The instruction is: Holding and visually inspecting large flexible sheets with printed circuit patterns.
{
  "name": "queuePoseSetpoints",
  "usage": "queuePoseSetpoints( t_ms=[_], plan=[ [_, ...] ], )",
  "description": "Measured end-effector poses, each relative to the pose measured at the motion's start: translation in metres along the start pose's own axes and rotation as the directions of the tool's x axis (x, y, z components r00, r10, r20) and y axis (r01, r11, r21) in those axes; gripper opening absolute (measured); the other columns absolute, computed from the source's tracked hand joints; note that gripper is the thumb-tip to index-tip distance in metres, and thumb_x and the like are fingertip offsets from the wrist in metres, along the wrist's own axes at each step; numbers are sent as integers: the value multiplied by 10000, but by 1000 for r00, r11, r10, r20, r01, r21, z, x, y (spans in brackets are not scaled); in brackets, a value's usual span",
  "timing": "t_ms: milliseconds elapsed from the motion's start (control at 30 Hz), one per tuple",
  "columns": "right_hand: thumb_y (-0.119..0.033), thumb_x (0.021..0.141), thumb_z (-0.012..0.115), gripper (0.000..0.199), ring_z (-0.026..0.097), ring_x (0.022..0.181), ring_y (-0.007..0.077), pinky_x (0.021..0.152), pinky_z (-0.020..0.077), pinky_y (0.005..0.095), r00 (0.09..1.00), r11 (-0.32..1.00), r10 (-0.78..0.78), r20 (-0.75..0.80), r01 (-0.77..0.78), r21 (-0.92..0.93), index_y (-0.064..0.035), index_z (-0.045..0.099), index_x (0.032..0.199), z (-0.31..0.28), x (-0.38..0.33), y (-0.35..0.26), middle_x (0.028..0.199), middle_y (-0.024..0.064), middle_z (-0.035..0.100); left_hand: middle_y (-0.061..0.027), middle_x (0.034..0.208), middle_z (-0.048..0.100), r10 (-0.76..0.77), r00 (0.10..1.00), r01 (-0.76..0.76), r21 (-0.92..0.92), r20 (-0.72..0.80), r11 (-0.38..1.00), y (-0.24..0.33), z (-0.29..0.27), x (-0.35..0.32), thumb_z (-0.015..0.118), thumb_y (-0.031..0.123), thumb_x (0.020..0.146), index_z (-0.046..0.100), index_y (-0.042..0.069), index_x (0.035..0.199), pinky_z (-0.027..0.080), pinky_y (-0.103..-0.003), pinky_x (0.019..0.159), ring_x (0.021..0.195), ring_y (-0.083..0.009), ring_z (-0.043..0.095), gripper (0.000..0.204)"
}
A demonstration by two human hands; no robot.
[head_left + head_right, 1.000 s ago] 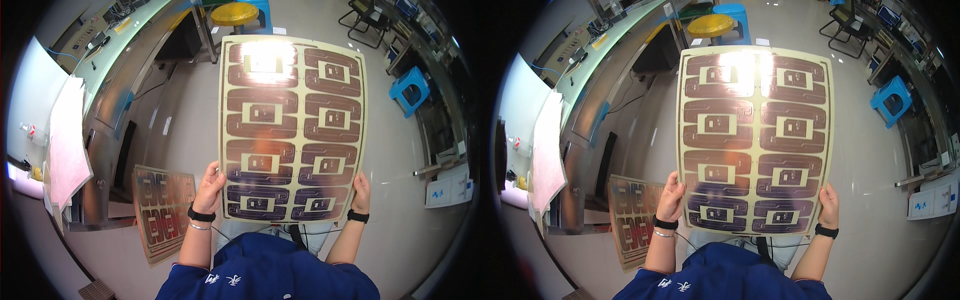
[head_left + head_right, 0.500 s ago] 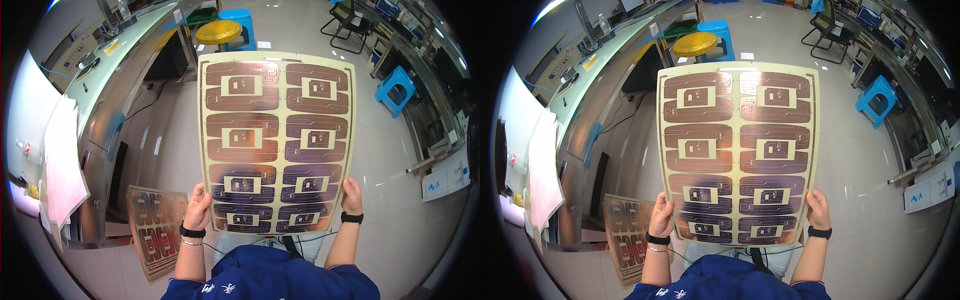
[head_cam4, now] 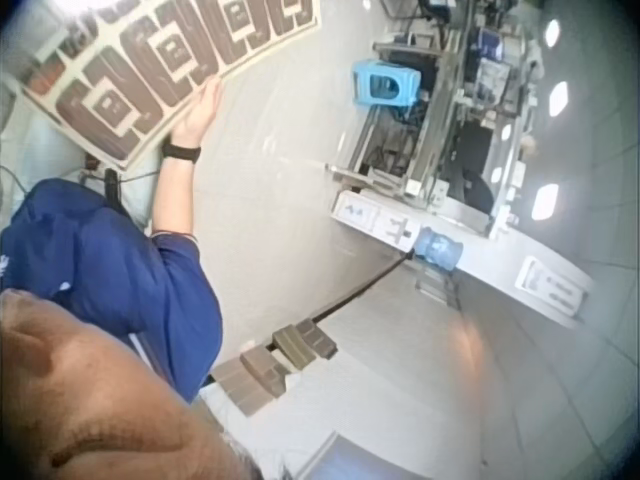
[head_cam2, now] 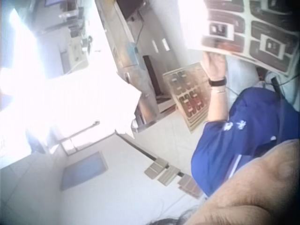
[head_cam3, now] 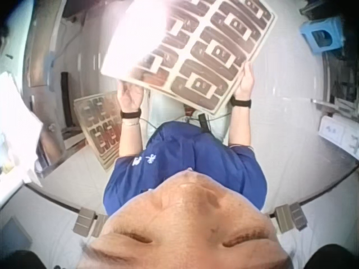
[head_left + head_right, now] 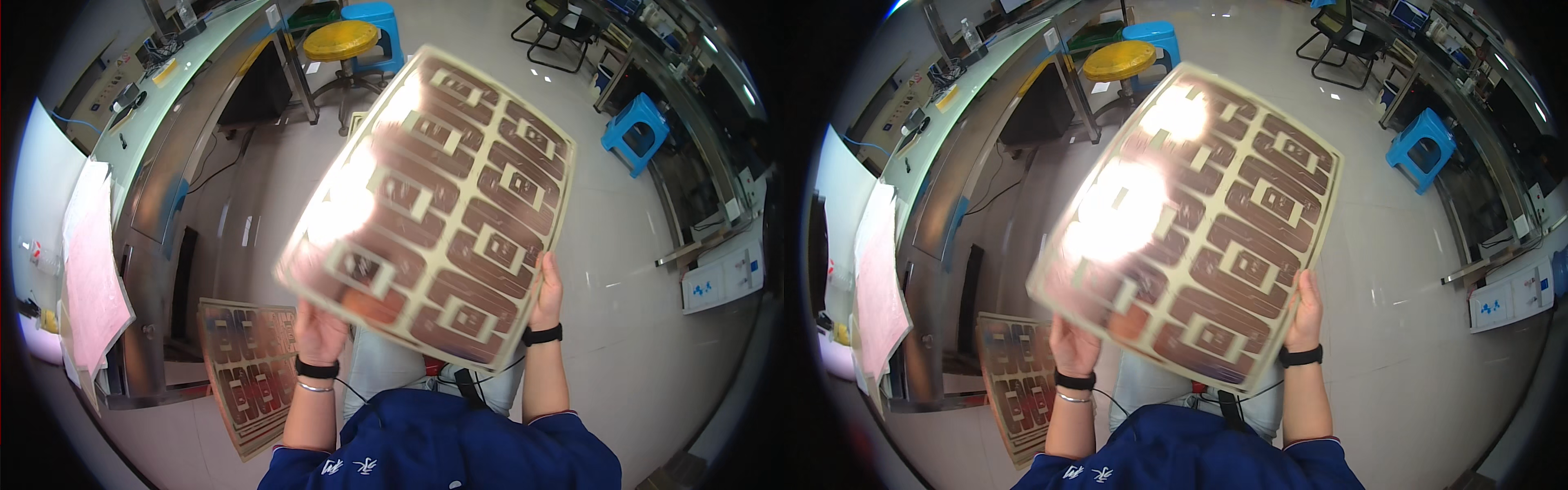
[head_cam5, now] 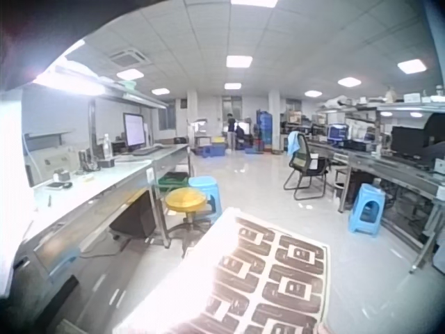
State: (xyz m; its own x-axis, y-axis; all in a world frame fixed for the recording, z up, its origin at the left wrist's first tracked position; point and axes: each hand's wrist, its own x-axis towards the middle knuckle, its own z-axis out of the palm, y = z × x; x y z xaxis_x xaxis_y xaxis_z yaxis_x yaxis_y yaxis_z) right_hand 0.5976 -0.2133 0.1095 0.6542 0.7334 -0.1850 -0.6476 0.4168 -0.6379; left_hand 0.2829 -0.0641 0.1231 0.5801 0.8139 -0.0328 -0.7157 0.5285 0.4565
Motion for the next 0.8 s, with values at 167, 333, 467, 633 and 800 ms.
queuePoseSetpoints(
  t_ms=[167, 333, 467, 633, 800],
  plan=[
    [-150, 935, 437, 331, 493, 1109, 206, 956, 407, 375, 986, 1000, -24, 162, 22, 12, -29, 411, 1242, 34, -23, 20, 1181, 103, 513, -90, 1246, 479, -115, 990, 128, 194, -80, 973, -54, 28, -7, 546, 140, 884, 338, 57, 1298, 385, -388, 984, 1140, -224, 485, 471],
    [-160, 921, 464, 364, 531, 1066, 215, 932, 437, 387, 970, 998, 5, 243, -19, 54, -43, 406, 1261, -29, -14, -7, 1150, 107, 543, -72, 1276, 448, -132, 988, 146, 220, -74, 964, -38, 33, -4, 538, 104, 887, 319, 73, 1326, 370, -345, 980, 1165, -175, 448, 491],
    [-200, 957, 360, 371, 501, 1133, 242, 961, 428, 391, 979, 977, -205, 8, 204, 60, -46, 391, 1292, -38, -5, -54, 1253, 142, 493, -80, 1255, 472, -145, 984, 170, 296, -106, 940, -23, 25, -10, 535, 169, 896, 344, 24, 1303, 382, -320, 962, 1148, -162, 460, 472],
    [-193, 970, 306, 409, 465, 1173, 248, 982, 408, 404, 948, 957, -291, -128, 288, -43, -61, 317, 1357, -55, -8, -75, 1315, 160, 432, -77, 1232, 493, -70, 977, 137, 346, -199, 928, -14, 26, -13, 476, 229, 928, 367, 18, 1305, 383, -297, 946, 1118, -148, 477, 445],
    [-166, 970, 301, 410, 461, 1174, 256, 991, 398, 414, 928, 953, -298, -223, 273, -133, -76, 305, 1369, -59, -10, -66, 1318, 160, 427, -71, 1228, 492, -27, 969, 123, 383, -247, 915, -11, 18, -10, 473, 245, 930, 356, 15, 1321, 378, -292, 943, 1109, -141, 473, 469]
  ],
)
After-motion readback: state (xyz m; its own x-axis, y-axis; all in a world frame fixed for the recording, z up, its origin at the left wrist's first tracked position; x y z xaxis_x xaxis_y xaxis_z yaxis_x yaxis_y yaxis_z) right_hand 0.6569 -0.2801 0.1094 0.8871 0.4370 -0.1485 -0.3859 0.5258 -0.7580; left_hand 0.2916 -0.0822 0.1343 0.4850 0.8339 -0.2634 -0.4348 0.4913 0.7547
